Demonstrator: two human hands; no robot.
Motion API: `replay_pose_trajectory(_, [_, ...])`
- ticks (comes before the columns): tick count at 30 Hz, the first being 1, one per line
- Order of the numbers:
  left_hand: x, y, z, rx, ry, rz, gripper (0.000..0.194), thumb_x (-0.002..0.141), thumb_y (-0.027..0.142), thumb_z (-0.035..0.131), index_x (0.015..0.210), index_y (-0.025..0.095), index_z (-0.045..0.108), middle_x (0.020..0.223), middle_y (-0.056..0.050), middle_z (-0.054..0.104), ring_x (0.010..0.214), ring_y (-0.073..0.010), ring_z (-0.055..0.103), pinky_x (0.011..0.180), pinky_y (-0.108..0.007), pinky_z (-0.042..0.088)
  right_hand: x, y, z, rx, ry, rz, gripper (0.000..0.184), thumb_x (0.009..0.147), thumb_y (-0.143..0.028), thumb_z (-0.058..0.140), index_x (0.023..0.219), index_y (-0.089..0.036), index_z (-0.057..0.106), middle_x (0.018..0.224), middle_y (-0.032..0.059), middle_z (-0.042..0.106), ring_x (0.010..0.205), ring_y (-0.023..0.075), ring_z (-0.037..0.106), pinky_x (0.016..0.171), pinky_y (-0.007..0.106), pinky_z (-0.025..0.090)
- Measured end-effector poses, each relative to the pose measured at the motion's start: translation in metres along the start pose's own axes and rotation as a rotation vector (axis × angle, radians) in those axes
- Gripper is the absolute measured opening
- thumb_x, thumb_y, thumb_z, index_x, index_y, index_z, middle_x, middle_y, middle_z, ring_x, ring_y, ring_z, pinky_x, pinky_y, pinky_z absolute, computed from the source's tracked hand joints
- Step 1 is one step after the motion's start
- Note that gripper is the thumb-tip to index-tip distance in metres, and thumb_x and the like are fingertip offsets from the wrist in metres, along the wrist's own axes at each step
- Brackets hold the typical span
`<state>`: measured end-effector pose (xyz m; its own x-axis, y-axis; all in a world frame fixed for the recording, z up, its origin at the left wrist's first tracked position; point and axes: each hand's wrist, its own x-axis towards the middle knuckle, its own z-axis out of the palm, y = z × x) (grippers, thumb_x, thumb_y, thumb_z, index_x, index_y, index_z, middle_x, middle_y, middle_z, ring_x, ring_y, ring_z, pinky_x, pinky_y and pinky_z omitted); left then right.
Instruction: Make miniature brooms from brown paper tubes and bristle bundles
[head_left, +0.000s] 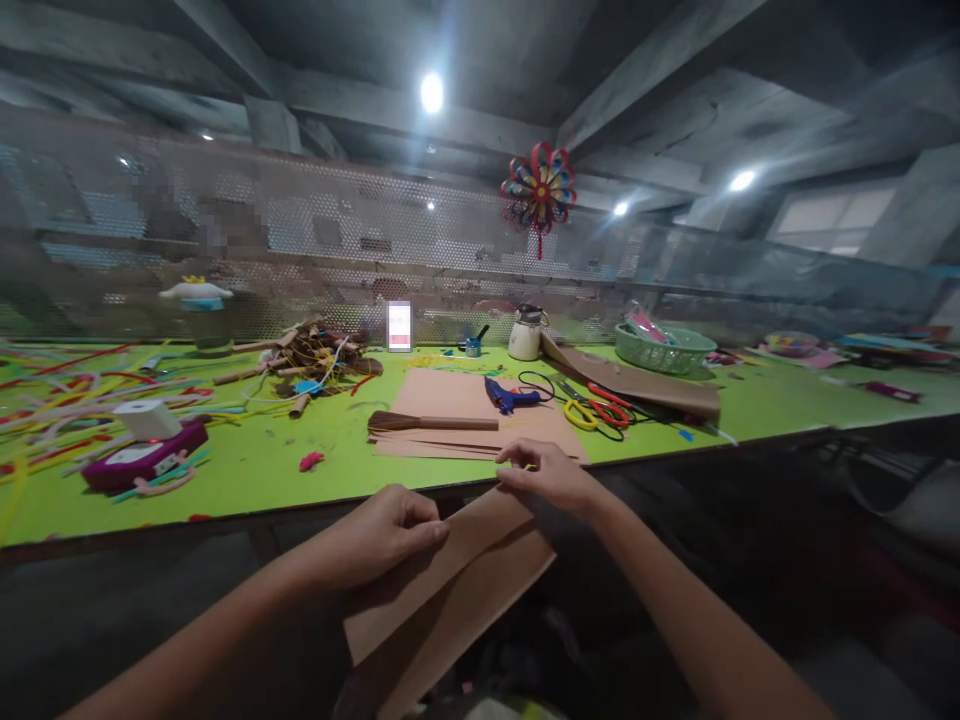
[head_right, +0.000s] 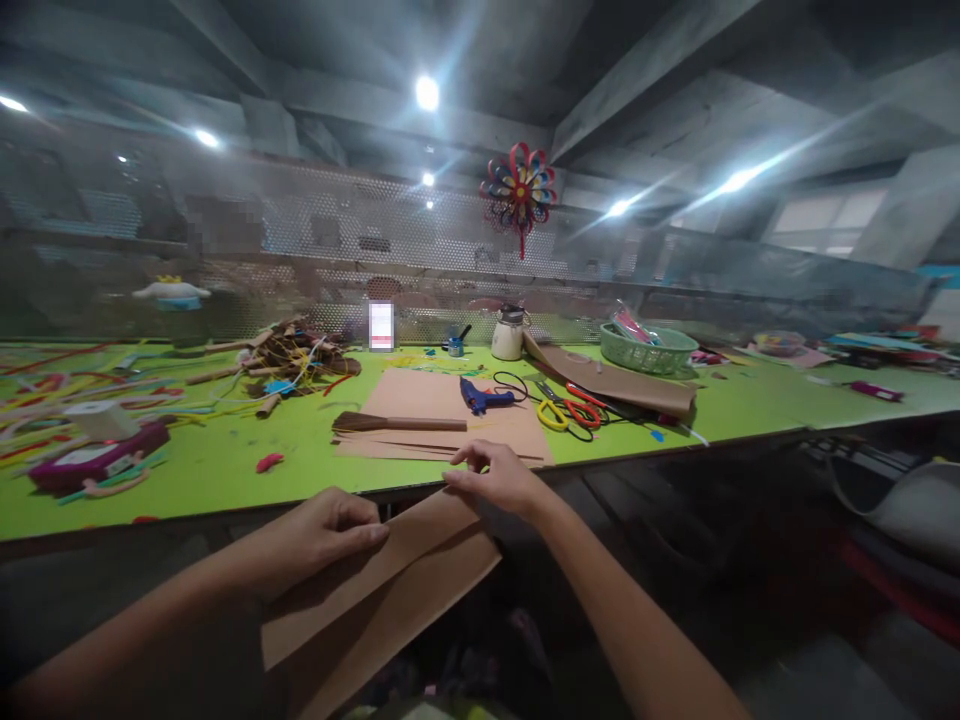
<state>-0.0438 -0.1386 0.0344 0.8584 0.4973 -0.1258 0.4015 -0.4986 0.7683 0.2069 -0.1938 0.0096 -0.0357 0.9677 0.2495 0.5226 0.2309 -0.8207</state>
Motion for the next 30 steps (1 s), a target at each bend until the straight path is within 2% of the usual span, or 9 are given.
replay_pose_trajectory(2, [-0.002, 0.004, -0.001, 0.006, -0.001, 0.005, 0.041, 0.08, 0.051, 0.045, 0.06, 0.016, 0.047, 0.053, 0.004, 0.04, 0.047, -0.0082, 0.03, 0.044, -0.021, 0.021, -0.002, 0.0, -0.003, 0.05, -0.015, 0.022, 0.037, 0.073, -0.044, 0.066, 0.095, -0.014, 0.064, 0.077, 0.0012, 0.054, 0.072, 0.0134, 0.048, 0.066, 0.025, 0.038])
replay_pose_trajectory(4, [-0.002, 0.006, 0.0, 0.015, 0.001, 0.013, 0.041, 0.081, 0.051, 0.045, 0.06, 0.015, 0.049, 0.052, 0.004, 0.041, 0.047, -0.008, 0.031, 0.044, -0.021, 0.022, -0.005, -0.001, -0.002, 0.175, -0.084, 0.065, 0.037, 0.071, -0.041, 0.068, 0.096, -0.015, 0.064, 0.075, 0.0005, 0.054, 0.07, 0.0123, 0.048, 0.062, 0.024, 0.037])
replay_pose_trajectory(6, [0.0, 0.006, 0.001, 0.01, 0.009, 0.008, 0.042, 0.081, 0.05, 0.044, 0.061, 0.015, 0.051, 0.052, 0.003, 0.042, 0.046, -0.008, 0.033, 0.044, -0.02, 0.022, -0.007, -0.002, 0.001, 0.295, -0.119, 0.125, 0.034, 0.068, -0.039, 0.071, 0.089, -0.014, 0.064, 0.068, -0.0011, 0.054, 0.062, 0.0106, 0.047, 0.056, 0.022, 0.034])
replay_pose_trajectory(8, [0.004, 0.003, 0.003, -0.004, 0.023, -0.006, 0.041, 0.081, 0.05, 0.044, 0.062, 0.014, 0.052, 0.053, 0.002, 0.045, 0.046, -0.0083, 0.034, 0.044, -0.02, 0.023, -0.009, -0.004, 0.006, 0.358, -0.086, 0.147, 0.03, 0.065, -0.038, 0.074, 0.078, -0.013, 0.063, 0.061, -0.0024, 0.053, 0.056, 0.0089, 0.044, 0.053, 0.022, 0.03])
replay_pose_trajectory(13, [0.008, -0.01, 0.001, -0.001, 0.006, -0.021, 0.041, 0.078, 0.051, 0.048, 0.06, 0.014, 0.05, 0.054, 0.003, 0.04, 0.049, -0.0082, 0.031, 0.045, -0.02, 0.022, -0.011, -0.011, 0.005, 0.351, 0.014, 0.107, 0.029, 0.064, -0.04, 0.073, 0.065, -0.013, 0.061, 0.058, -0.0023, 0.054, 0.055, 0.0092, 0.043, 0.055, 0.023, 0.03])
replay_pose_trajectory(18, [-0.003, -0.013, -0.006, -0.039, -0.03, -0.043, 0.042, 0.077, 0.051, 0.05, 0.058, 0.013, 0.053, 0.05, 0.004, 0.037, 0.048, -0.0086, 0.031, 0.045, -0.021, 0.022, -0.013, -0.01, -0.005, 0.32, 0.057, 0.083, 0.029, 0.066, -0.04, 0.071, 0.062, -0.014, 0.059, 0.056, -0.0038, 0.05, 0.055, 0.0091, 0.04, 0.055, 0.024, 0.027])
replay_pose_trajectory(23, [-0.014, -0.012, -0.009, -0.091, 0.003, -0.089, 0.04, 0.074, 0.049, 0.056, 0.057, 0.013, 0.055, 0.048, 0.003, 0.041, 0.048, -0.009, 0.035, 0.045, -0.021, 0.023, -0.01, -0.003, -0.003, 0.335, 0.015, 0.099, 0.029, 0.067, -0.039, 0.071, 0.06, -0.014, 0.058, 0.054, -0.004, 0.048, 0.053, 0.0086, 0.038, 0.054, 0.024, 0.027])
replay_pose_trajectory(30, [-0.029, -0.024, -0.015, -0.261, -0.021, -0.097, 0.041, 0.072, 0.05, 0.06, 0.058, 0.012, 0.06, 0.05, 0.0, 0.055, 0.049, -0.0103, 0.046, 0.051, -0.021, 0.034, -0.006, 0.001, 0.0, 0.45, 0.067, 0.159, 0.032, 0.06, -0.041, 0.075, 0.058, -0.014, 0.057, 0.054, -0.0042, 0.052, 0.052, 0.0083, 0.041, 0.053, 0.023, 0.028])
